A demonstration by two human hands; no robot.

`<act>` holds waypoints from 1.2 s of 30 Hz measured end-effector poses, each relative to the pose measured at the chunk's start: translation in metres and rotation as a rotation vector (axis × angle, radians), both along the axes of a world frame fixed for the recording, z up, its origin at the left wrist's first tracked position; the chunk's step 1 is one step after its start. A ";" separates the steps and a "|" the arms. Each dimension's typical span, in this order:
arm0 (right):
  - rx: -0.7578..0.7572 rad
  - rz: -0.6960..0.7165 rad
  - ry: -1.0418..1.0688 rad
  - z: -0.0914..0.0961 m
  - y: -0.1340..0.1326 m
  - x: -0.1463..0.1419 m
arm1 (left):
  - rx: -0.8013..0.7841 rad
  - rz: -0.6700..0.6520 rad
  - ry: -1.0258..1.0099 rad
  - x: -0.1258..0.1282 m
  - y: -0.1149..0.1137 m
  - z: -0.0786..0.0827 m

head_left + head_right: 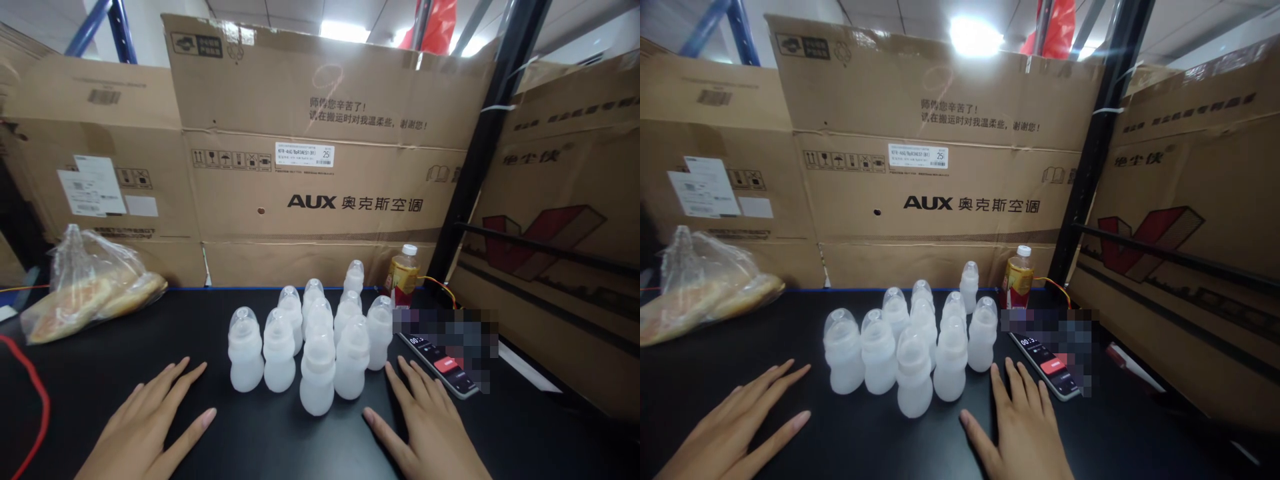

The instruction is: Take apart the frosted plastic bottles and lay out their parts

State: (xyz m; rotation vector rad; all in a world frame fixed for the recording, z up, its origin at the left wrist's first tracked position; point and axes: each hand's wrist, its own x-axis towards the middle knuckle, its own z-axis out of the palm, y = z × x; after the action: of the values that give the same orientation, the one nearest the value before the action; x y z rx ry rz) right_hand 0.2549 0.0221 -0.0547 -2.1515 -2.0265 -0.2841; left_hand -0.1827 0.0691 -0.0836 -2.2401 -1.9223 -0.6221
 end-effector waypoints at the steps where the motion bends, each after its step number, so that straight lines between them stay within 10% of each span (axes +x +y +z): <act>1: 0.007 0.003 0.002 -0.001 0.000 0.001 | -0.003 0.001 0.001 0.000 0.000 0.000; 14: -0.013 -0.001 -0.001 0.001 -0.002 -0.001 | 0.028 -0.024 0.032 -0.008 0.001 -0.014; 36: 0.069 0.036 -0.050 -0.008 0.000 0.005 | -0.025 0.013 0.002 0.005 -0.001 0.007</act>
State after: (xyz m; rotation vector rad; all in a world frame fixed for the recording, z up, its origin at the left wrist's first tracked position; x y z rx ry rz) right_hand 0.2596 0.0225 -0.0622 -2.0851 -2.0477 -0.4009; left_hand -0.1779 0.0678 -0.0770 -2.2404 -1.9531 -0.5972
